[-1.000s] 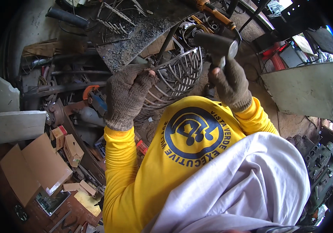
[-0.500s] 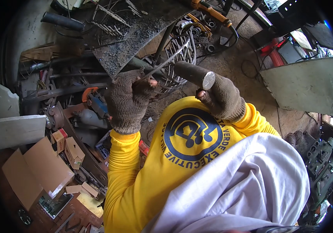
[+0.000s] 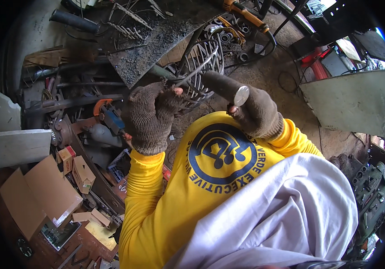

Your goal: The person uses a hammer to strike a wire metal cage, then uses an angle grinder to cut segments of the wire. They continue to hammer and grind the metal object to shape it.

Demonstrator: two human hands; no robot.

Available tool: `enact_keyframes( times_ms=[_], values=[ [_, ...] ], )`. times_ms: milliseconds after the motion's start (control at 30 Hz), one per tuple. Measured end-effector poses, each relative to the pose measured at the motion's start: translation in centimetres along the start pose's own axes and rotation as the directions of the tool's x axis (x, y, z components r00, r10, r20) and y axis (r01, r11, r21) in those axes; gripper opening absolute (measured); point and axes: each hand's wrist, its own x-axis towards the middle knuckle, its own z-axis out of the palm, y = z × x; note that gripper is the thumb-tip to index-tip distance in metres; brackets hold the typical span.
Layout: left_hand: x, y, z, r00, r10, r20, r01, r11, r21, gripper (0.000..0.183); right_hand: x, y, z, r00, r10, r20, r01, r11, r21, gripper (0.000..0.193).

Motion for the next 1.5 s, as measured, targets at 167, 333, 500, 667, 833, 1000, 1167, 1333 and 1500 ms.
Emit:
enact_keyframes(
  times_ms=[167,333,500,667,833,1000,1167,1333,1500],
  values=[
    [0.4,0.0,0.2,0.998,-0.045,-0.034,0.045,0.999,0.007,0.033,0.9,0.5,-2.6,0.935,-0.335,-0.117,0.351,0.825,0.443,0.024],
    [2.4,1.9,-0.7,0.949,-0.298,0.105,0.304,0.951,-0.048,0.032,1.3,-3.9,-1.4,0.976,0.217,0.027,-0.208,0.959,-0.191,0.034],
    [1.7,0.4,-0.6,0.975,-0.222,-0.023,0.202,0.925,-0.323,0.031,2.7,-4.1,-1.8,0.977,-0.094,-0.189,0.152,0.935,0.321,0.043],
    [2.2,-0.7,0.0,0.985,-0.167,-0.046,0.159,0.976,-0.15,0.032,1.3,-2.5,-2.2,0.933,-0.154,-0.325,0.18,0.982,0.051,0.032],
    [1.9,-0.5,-0.2,0.976,-0.219,-0.008,0.212,0.951,-0.223,0.034,1.0,-2.9,-1.8,0.981,-0.021,-0.194,0.047,0.99,0.131,0.041],
    [2.1,-0.2,0.1,0.99,-0.115,-0.079,0.1,0.979,-0.176,0.037,1.9,-2.9,-0.7,0.998,0.025,-0.049,-0.022,0.998,0.06,0.044],
    [2.2,0.1,-0.1,0.99,-0.139,-0.015,0.137,0.988,-0.066,0.036,2.2,-4.2,-1.3,0.986,-0.04,-0.159,0.082,0.961,0.264,0.021],
    [2.4,0.6,-0.3,0.98,-0.197,0.009,0.197,0.974,-0.116,0.035,2.4,-5.9,-1.2,0.99,0.113,-0.09,-0.112,0.994,0.017,0.018],
    [0.8,0.9,-1.6,0.99,-0.13,-0.055,0.111,0.956,-0.273,0.035,1.1,-5.6,-0.6,0.989,-0.052,-0.139,0.07,0.989,0.127,0.032]
  ],
)
